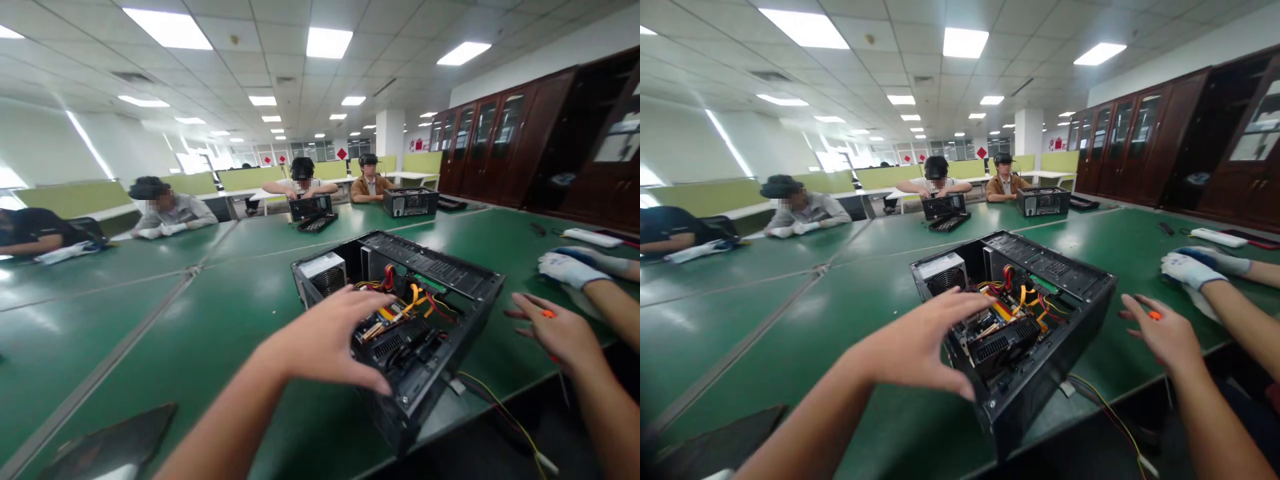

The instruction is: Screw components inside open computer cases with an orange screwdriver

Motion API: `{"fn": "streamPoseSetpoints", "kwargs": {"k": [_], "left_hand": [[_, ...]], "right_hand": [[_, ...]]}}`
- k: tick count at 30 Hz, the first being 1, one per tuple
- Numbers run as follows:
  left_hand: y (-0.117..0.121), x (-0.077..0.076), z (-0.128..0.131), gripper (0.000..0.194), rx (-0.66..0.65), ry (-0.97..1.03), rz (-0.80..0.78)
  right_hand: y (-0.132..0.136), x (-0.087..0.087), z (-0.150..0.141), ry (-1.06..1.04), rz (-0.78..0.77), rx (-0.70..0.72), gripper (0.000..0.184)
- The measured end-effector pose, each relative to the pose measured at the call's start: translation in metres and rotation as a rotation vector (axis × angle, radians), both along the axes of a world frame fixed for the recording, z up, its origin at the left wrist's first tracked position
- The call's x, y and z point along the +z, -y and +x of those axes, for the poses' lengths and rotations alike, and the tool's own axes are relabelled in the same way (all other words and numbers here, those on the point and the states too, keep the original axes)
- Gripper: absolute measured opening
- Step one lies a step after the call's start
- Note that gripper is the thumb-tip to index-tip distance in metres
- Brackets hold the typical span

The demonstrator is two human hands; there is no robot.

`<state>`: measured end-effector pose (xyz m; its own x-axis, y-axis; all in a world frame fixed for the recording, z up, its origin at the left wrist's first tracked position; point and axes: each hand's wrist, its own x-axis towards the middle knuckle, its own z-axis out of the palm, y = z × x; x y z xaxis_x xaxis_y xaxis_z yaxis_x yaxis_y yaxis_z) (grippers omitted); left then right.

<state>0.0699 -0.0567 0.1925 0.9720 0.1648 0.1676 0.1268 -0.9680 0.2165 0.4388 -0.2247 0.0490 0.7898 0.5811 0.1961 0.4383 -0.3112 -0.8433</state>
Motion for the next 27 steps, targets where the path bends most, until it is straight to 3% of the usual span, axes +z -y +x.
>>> {"fn": "streamPoseSetpoints", "kwargs": {"k": [2, 3, 6, 8, 11, 16, 19, 21, 23, 25, 27], "left_hand": [[-0.057, -0.003, -0.025, 0.101, 0.186, -0.037, 0.024], [-0.08, -0.009, -0.034, 0.088, 0.272, -0.063, 0.054], [-0.115, -0.028, -0.043, 0.068, 0.334, -0.066, 0.159], [-0.11, -0.036, -0.041, 0.068, 0.323, -0.038, 0.21], [-0.076, -0.043, -0.038, 0.071, 0.4, 0.002, 0.255], [0.0, -0.058, -0.032, 0.057, 0.685, 0.049, 0.328], [0.02, -0.048, -0.029, 0.052, 0.689, -0.001, 0.304], [0.009, -0.029, -0.026, 0.054, 0.604, -0.074, 0.223], [-0.017, -0.01, -0.019, 0.053, 0.526, -0.163, 0.155], [-0.049, 0.0, -0.004, 0.057, 0.441, -0.29, 0.14], [-0.076, -0.004, 0.015, 0.08, 0.358, -0.438, 0.127]], "right_hand": [[-0.003, 0.004, -0.021, -0.079, 0.019, 0.046, 0.064], [-0.003, 0.007, -0.034, -0.096, 0.0, 0.052, 0.069], [-0.008, 0.017, -0.065, 0.037, -0.169, 0.07, 0.076], [-0.017, 0.024, -0.07, 0.152, -0.261, 0.078, 0.073], [-0.044, 0.03, -0.055, 0.216, -0.262, 0.108, 0.068], [-0.128, 0.045, -0.022, 0.263, -0.248, 0.239, 0.06], [-0.174, 0.07, -0.014, 0.319, -0.275, 0.27, 0.059], [-0.19, 0.095, -0.017, 0.373, -0.278, 0.242, 0.064], [-0.196, 0.125, -0.029, 0.432, -0.249, 0.246, 0.058], [-0.194, 0.155, -0.051, 0.5, -0.2, 0.352, 0.047], [-0.19, 0.179, -0.08, 0.603, -0.158, 0.558, 0.042]]}}
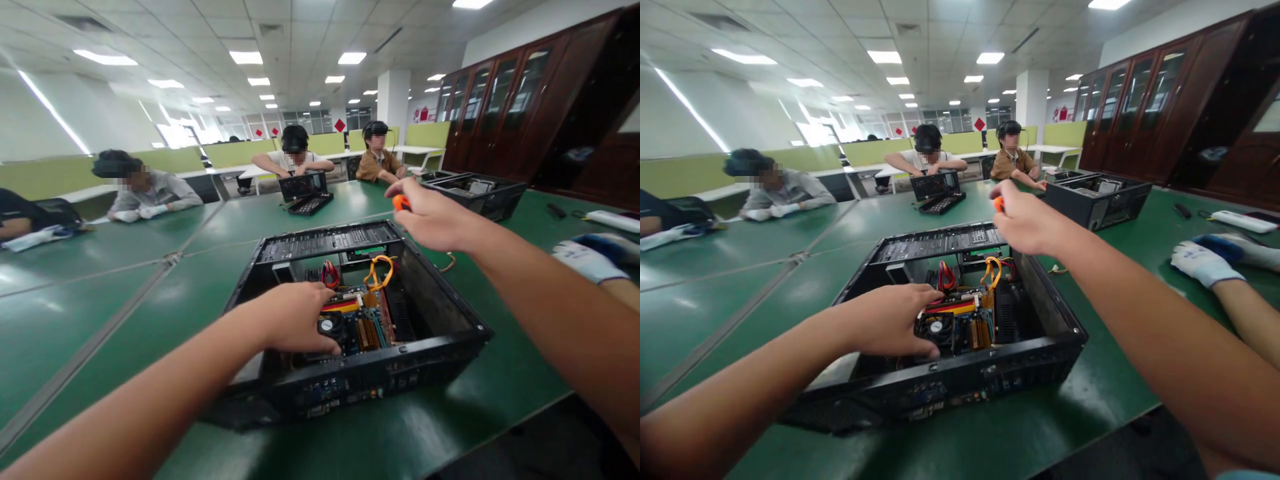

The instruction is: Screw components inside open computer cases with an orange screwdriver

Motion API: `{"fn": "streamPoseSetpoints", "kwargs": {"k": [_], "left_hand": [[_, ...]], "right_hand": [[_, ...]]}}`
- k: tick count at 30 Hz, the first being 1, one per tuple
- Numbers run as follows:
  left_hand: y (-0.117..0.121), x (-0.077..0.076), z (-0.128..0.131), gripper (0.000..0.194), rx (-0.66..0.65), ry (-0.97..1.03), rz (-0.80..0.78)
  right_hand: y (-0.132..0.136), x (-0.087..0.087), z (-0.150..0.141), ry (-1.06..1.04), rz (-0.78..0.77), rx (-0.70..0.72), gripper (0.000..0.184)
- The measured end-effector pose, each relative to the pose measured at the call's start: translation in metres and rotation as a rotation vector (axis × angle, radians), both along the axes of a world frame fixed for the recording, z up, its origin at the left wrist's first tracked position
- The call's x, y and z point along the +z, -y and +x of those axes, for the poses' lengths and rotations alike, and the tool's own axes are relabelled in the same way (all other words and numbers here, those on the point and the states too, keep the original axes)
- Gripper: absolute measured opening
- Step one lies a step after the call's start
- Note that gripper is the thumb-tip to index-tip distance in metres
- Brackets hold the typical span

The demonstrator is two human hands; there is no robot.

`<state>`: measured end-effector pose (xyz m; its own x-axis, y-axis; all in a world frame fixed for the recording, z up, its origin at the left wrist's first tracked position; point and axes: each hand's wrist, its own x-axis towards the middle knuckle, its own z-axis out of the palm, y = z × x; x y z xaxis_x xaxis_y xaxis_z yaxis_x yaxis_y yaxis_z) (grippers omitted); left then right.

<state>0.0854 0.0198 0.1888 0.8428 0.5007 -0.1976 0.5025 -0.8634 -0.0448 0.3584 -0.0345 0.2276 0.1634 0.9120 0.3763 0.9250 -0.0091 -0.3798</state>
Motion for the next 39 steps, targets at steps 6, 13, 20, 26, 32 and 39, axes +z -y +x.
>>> {"fn": "streamPoseSetpoints", "kwargs": {"k": [6, 13, 20, 26, 32, 39], "left_hand": [[-0.028, -0.042, 0.027, 0.054, -0.06, -0.177, -0.027], [-0.032, -0.045, 0.02, 0.048, -0.02, -0.094, -0.044], [-0.027, -0.061, 0.03, 0.047, -0.047, -0.151, -0.011], [-0.021, -0.029, 0.015, 0.1, 0.028, -0.127, -0.047], [-0.011, 0.009, -0.094, 0.064, 0.188, 0.297, 0.07], [0.002, -0.078, -0.195, 0.029, 0.076, 0.989, -0.058]], "right_hand": [[-0.008, 0.021, -0.068, 0.212, -0.105, 0.241, 0.035], [-0.038, -0.014, -0.082, 0.158, -0.132, 0.368, 0.018], [-0.046, -0.049, -0.077, 0.091, -0.178, 0.358, 0.026], [-0.042, -0.055, -0.083, 0.116, -0.271, 0.396, 0.023], [-0.041, -0.056, -0.084, 0.128, -0.324, 0.388, 0.027], [-0.045, -0.057, -0.083, 0.13, -0.387, 0.364, 0.026]]}}
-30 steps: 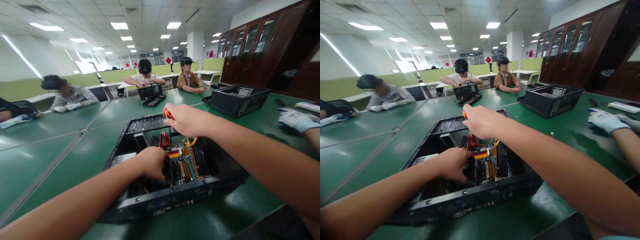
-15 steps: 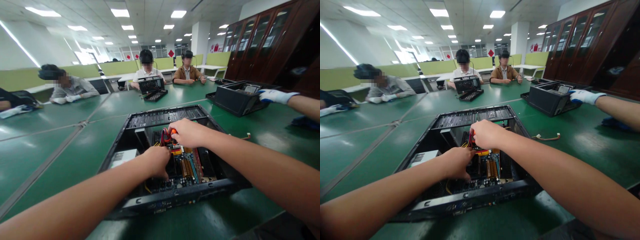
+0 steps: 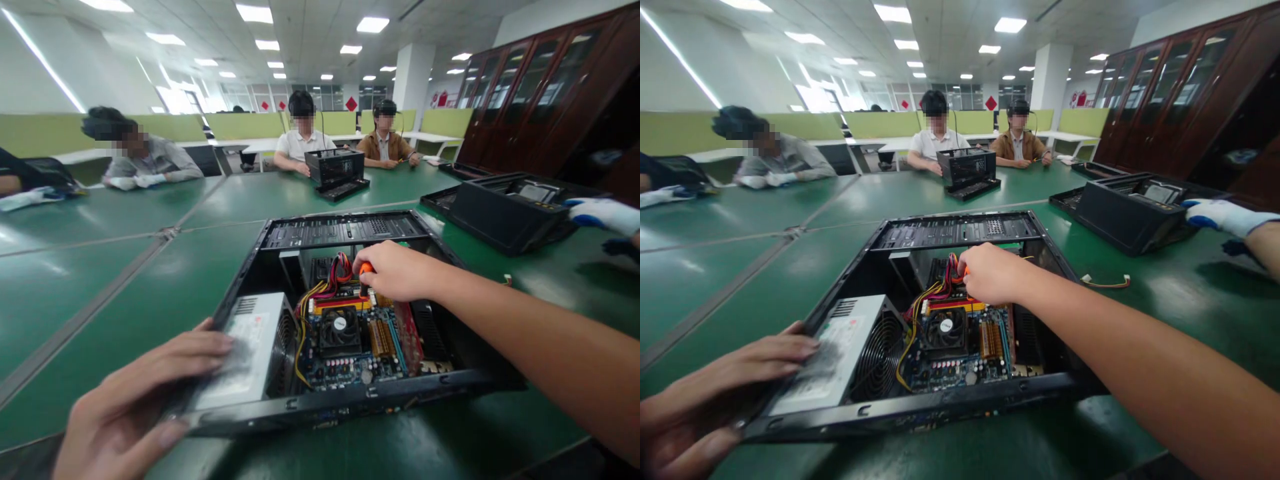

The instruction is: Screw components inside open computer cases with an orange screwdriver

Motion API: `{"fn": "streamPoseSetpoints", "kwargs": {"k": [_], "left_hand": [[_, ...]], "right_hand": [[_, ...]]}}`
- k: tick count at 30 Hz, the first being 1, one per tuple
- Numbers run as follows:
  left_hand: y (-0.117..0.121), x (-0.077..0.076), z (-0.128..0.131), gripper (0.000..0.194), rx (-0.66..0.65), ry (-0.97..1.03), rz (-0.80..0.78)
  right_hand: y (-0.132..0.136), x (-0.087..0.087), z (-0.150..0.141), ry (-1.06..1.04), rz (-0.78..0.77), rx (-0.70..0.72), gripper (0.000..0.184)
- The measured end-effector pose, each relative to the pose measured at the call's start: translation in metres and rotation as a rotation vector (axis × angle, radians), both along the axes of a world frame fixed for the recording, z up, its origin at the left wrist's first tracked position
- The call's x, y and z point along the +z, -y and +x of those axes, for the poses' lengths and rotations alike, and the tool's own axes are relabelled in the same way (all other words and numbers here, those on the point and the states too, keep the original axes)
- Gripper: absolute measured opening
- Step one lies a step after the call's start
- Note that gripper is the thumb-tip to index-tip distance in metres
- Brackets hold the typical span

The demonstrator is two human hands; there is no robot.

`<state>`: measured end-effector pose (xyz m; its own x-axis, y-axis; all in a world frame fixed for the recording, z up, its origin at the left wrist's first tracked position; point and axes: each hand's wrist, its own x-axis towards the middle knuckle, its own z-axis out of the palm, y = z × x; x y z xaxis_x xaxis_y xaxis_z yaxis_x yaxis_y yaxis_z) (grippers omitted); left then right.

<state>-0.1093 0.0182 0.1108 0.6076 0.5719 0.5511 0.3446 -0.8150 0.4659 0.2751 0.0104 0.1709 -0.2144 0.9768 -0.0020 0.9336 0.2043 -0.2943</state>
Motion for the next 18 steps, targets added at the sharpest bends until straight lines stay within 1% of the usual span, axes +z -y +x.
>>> {"fn": "streamPoseSetpoints", "kwargs": {"k": [2, 3, 5, 7, 8, 9, 11, 12, 13, 15, 16, 18], "left_hand": [[0.004, -0.019, 0.006, 0.024, -0.059, 0.155, 0.004], [0.006, -0.025, 0.011, 0.022, -0.063, 0.214, 0.022], [0.007, -0.03, 0.02, 0.022, -0.043, 0.31, 0.038], [0.006, -0.031, 0.023, 0.024, -0.017, 0.344, 0.018], [0.004, -0.031, 0.022, 0.024, -0.022, 0.336, 0.025], [0.003, -0.031, 0.02, 0.022, -0.049, 0.31, 0.044], [0.0, -0.031, 0.015, 0.021, -0.122, 0.254, 0.1], [0.0, -0.031, 0.013, 0.021, -0.131, 0.245, 0.11], [0.001, -0.032, 0.013, 0.02, -0.117, 0.253, 0.102], [0.004, -0.033, 0.014, 0.02, -0.035, 0.307, 0.041], [0.007, -0.033, 0.016, 0.02, -0.004, 0.328, 0.018], [0.011, -0.033, 0.02, 0.019, 0.0, 0.337, 0.014]], "right_hand": [[0.0, -0.001, 0.0, 0.027, 0.0, 0.005, 0.025], [0.0, -0.002, -0.001, 0.042, 0.003, 0.011, 0.024], [0.001, -0.002, -0.001, 0.073, 0.011, 0.02, 0.022], [0.002, -0.002, -0.003, 0.107, 0.017, 0.024, 0.031], [0.003, -0.002, -0.004, 0.121, 0.018, 0.026, 0.036], [0.004, -0.002, -0.004, 0.132, 0.018, 0.032, 0.037], [0.007, 0.0, -0.005, 0.137, 0.008, 0.076, 0.027], [0.009, 0.003, -0.005, 0.134, -0.004, 0.111, 0.023], [0.01, 0.006, -0.004, 0.128, -0.021, 0.142, 0.027], [0.014, 0.013, -0.001, 0.113, -0.051, 0.156, 0.035], [0.016, 0.017, 0.0, 0.101, -0.063, 0.142, 0.035], [0.019, 0.023, 0.002, 0.061, -0.092, 0.118, 0.032]]}}
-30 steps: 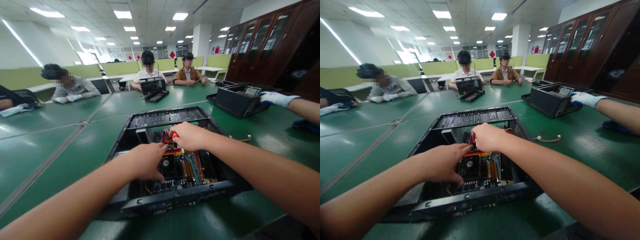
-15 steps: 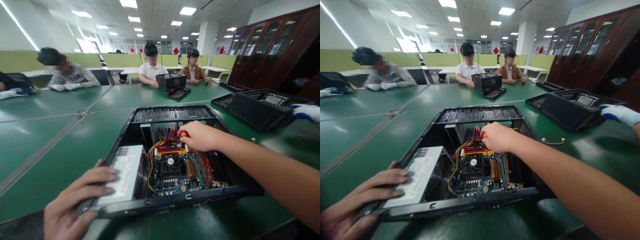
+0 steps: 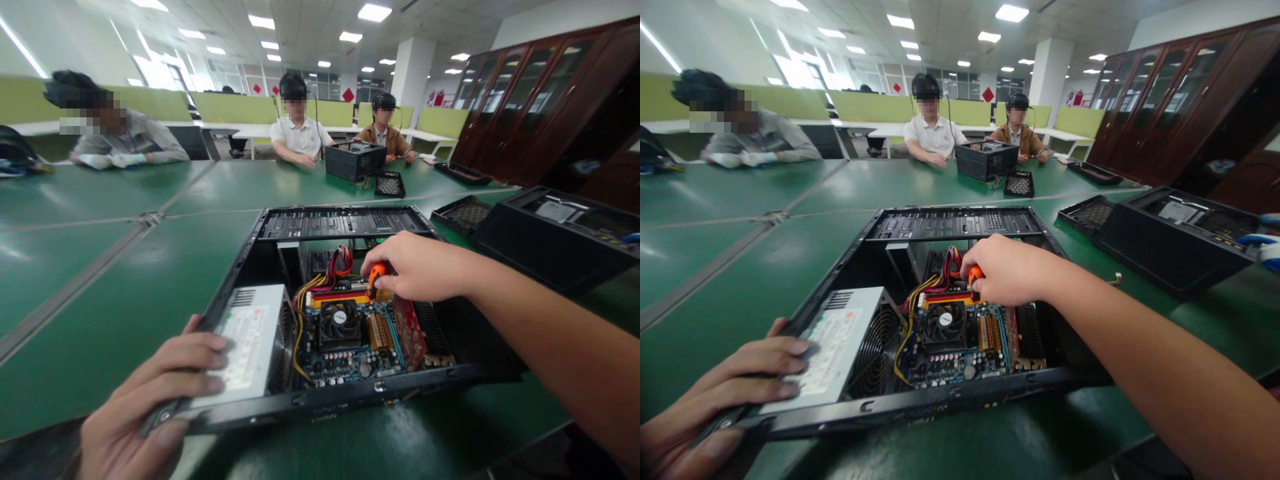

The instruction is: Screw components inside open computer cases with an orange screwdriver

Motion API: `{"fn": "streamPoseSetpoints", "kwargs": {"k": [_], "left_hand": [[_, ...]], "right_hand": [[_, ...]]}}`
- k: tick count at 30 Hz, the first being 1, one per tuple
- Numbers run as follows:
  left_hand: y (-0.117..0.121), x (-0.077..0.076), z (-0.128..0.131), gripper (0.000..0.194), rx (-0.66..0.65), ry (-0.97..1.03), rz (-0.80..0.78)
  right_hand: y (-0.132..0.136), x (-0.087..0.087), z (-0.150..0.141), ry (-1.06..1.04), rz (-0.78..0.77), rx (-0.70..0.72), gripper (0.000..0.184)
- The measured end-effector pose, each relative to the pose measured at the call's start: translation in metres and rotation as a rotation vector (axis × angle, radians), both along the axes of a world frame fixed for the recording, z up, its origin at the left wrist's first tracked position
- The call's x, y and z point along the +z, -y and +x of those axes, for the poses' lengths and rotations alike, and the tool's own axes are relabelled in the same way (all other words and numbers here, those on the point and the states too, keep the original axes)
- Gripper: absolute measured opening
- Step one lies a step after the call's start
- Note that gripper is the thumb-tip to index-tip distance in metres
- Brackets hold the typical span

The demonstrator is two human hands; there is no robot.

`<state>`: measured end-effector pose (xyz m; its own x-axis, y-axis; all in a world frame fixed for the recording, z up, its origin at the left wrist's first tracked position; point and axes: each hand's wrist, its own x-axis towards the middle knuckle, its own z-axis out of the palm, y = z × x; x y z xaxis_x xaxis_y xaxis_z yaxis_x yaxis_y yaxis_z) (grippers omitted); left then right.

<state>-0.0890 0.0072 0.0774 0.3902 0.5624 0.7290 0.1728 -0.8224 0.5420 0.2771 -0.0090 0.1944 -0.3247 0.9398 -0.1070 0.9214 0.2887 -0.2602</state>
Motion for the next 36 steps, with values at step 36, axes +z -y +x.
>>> {"fn": "streamPoseSetpoints", "kwargs": {"k": [36], "left_hand": [[0.011, 0.01, 0.01, 0.019, -0.052, 0.035, -0.051]], "right_hand": [[-0.01, 0.021, -0.068, 0.0, -0.024, 0.343, 0.029]]}}
